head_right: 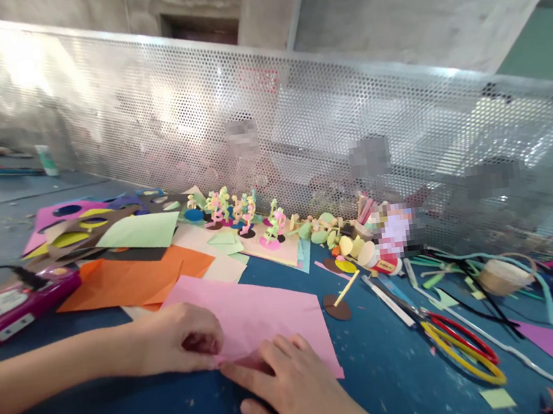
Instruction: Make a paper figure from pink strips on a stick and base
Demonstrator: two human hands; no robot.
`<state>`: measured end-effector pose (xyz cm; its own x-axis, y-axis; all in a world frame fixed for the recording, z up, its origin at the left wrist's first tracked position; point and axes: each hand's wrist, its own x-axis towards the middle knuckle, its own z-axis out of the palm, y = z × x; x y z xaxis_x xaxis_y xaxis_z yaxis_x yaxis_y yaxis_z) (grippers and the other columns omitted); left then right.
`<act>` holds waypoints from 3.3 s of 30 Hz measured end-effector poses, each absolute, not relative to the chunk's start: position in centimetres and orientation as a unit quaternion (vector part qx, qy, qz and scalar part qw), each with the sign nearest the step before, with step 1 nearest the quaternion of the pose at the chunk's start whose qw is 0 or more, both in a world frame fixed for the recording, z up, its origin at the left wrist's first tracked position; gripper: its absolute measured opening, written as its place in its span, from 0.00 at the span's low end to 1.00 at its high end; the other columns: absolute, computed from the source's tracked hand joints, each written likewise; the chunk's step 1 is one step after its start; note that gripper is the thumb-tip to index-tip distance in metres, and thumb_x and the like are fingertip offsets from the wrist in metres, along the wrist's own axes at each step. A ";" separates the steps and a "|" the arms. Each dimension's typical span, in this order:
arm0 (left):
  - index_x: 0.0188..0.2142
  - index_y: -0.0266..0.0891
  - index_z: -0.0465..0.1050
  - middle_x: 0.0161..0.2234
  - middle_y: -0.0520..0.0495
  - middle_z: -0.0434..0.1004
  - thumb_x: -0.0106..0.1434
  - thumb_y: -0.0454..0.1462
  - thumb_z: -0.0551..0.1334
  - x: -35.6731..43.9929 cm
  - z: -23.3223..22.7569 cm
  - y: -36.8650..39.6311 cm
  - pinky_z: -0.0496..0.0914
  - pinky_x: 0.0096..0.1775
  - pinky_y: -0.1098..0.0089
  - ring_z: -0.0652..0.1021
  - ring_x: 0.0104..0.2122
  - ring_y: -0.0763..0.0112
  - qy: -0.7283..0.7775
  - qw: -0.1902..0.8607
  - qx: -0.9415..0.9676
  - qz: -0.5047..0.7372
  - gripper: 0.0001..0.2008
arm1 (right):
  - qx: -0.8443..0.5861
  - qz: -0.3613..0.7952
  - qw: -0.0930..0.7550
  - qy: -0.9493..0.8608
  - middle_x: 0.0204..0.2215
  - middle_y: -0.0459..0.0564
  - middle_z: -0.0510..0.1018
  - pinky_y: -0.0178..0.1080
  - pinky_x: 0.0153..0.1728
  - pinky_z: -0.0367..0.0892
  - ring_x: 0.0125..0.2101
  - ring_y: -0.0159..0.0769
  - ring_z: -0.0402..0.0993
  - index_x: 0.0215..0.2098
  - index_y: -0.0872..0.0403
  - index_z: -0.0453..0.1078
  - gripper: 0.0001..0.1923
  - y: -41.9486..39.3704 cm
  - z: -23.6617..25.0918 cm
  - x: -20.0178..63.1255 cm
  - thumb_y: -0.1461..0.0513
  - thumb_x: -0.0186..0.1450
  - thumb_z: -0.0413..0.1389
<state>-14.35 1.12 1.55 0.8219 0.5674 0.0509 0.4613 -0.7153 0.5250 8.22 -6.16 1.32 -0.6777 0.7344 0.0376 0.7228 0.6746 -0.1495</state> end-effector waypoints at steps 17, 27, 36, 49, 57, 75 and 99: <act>0.33 0.42 0.71 0.28 0.53 0.70 0.56 0.35 0.57 -18.8 2.8 0.5 0.62 0.30 0.78 0.70 0.27 0.76 0.352 0.279 0.889 0.092 0.06 | -0.358 0.060 0.065 -0.930 0.40 0.51 0.72 0.44 0.43 0.61 0.39 0.39 0.65 0.55 0.48 0.59 0.20 -5.9 1.7 7.3 0.60 0.65 0.46; 0.33 0.39 0.70 0.29 0.52 0.70 0.56 0.35 0.57 -20.3 2.6 0.1 0.63 0.29 0.77 0.70 0.27 0.76 0.374 0.321 0.862 0.114 0.06 | -0.365 0.114 0.052 -0.922 0.45 0.51 0.71 0.44 0.49 0.58 0.45 0.40 0.64 0.56 0.50 0.57 0.22 -5.7 1.7 6.5 0.57 0.64 0.48; 0.32 0.39 0.69 0.29 0.52 0.69 0.56 0.34 0.57 -20.2 2.6 0.0 0.63 0.29 0.77 0.69 0.26 0.77 0.377 0.309 0.865 0.118 0.05 | -0.349 0.081 0.039 -0.933 0.40 0.51 0.71 0.44 0.41 0.60 0.40 0.41 0.65 0.58 0.44 0.53 0.22 -5.0 1.3 5.5 0.56 0.65 0.45; 0.32 0.40 0.69 0.30 0.52 0.69 0.56 0.32 0.56 -20.9 2.1 -0.3 0.61 0.28 0.77 0.68 0.26 0.77 0.368 0.287 0.877 0.116 0.05 | -0.347 0.069 0.022 -0.935 0.35 0.46 0.73 0.40 0.36 0.55 0.36 0.37 0.67 0.58 0.40 0.51 0.22 -4.5 1.9 4.1 0.53 0.65 0.42; 0.32 0.40 0.70 0.29 0.52 0.69 0.57 0.34 0.56 -21.4 2.6 -0.2 0.61 0.29 0.76 0.69 0.26 0.75 0.375 0.282 0.876 0.108 0.05 | -0.345 0.060 0.019 -0.937 0.35 0.48 0.73 0.40 0.35 0.56 0.35 0.37 0.67 0.57 0.40 0.52 0.22 -4.5 1.9 4.1 0.52 0.65 0.42; 0.42 0.54 0.72 0.37 0.49 0.62 0.60 0.33 0.54 -22.5 3.9 0.3 0.59 0.46 0.71 0.64 0.41 0.67 0.317 0.261 0.911 0.042 0.15 | -0.351 0.033 0.058 -0.934 0.35 0.50 0.71 0.40 0.39 0.63 0.36 0.37 0.67 0.54 0.45 0.60 0.19 -5.5 1.7 6.7 0.58 0.64 0.47; 0.37 0.49 0.75 0.39 0.52 0.67 0.59 0.32 0.53 -22.5 3.4 0.9 0.58 0.46 0.74 0.65 0.42 0.68 0.361 0.264 0.894 0.017 0.14 | -0.467 -0.054 0.120 -0.875 0.33 0.50 0.72 0.34 0.34 0.69 0.35 0.34 0.71 0.51 0.48 0.65 0.18 -10.4 0.9 18.2 0.60 0.63 0.48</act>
